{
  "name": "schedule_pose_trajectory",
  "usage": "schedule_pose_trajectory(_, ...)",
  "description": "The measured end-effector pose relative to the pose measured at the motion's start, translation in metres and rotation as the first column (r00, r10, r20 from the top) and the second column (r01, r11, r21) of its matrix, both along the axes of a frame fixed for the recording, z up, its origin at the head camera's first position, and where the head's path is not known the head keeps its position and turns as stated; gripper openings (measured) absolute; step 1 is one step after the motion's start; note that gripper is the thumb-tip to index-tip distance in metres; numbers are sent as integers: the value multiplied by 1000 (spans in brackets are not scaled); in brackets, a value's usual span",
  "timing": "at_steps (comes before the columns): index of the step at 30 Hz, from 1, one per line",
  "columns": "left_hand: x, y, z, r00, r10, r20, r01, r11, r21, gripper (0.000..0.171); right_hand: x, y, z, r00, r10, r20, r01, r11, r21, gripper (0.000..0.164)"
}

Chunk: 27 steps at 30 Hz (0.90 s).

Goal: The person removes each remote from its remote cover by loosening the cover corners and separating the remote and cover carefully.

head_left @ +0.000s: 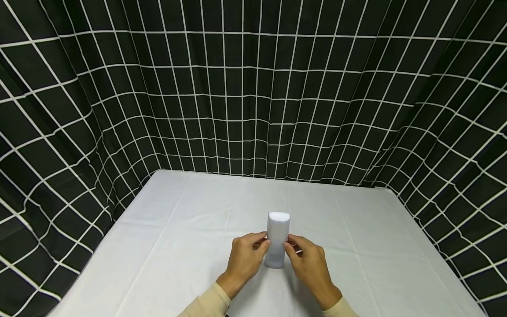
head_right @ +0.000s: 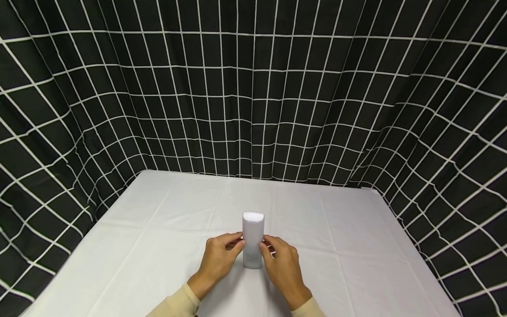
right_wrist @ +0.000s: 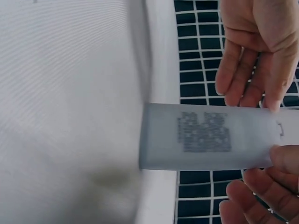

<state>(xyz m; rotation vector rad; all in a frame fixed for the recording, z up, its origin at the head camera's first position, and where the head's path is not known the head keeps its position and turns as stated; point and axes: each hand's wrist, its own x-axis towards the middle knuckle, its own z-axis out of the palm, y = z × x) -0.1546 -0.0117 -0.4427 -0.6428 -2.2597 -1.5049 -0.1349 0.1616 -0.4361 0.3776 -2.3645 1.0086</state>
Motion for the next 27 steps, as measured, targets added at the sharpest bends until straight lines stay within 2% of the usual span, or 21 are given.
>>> schedule_pose_trajectory(9,-7,3,-1,998,60,-14,-60,997,44,12,-5,-1,-1,998,-21,56,25,998,-60,12)
schedule_pose_trajectory(12,-6,4,-3,996,86,33,-87,996,29,11,-5,-2,0,989,-14,144,26,996,-82,11)
schedule_pose_trajectory(17,-4,5,-9,986,96,136,-92,995,-38,11,-3,-3,-4,952,-3,306,28,997,-75,14)
schedule_pose_trajectory(27,-4,7,-19,970,117,215,-90,988,-128,10,-4,1,-14,923,31,383,-22,999,-27,15)
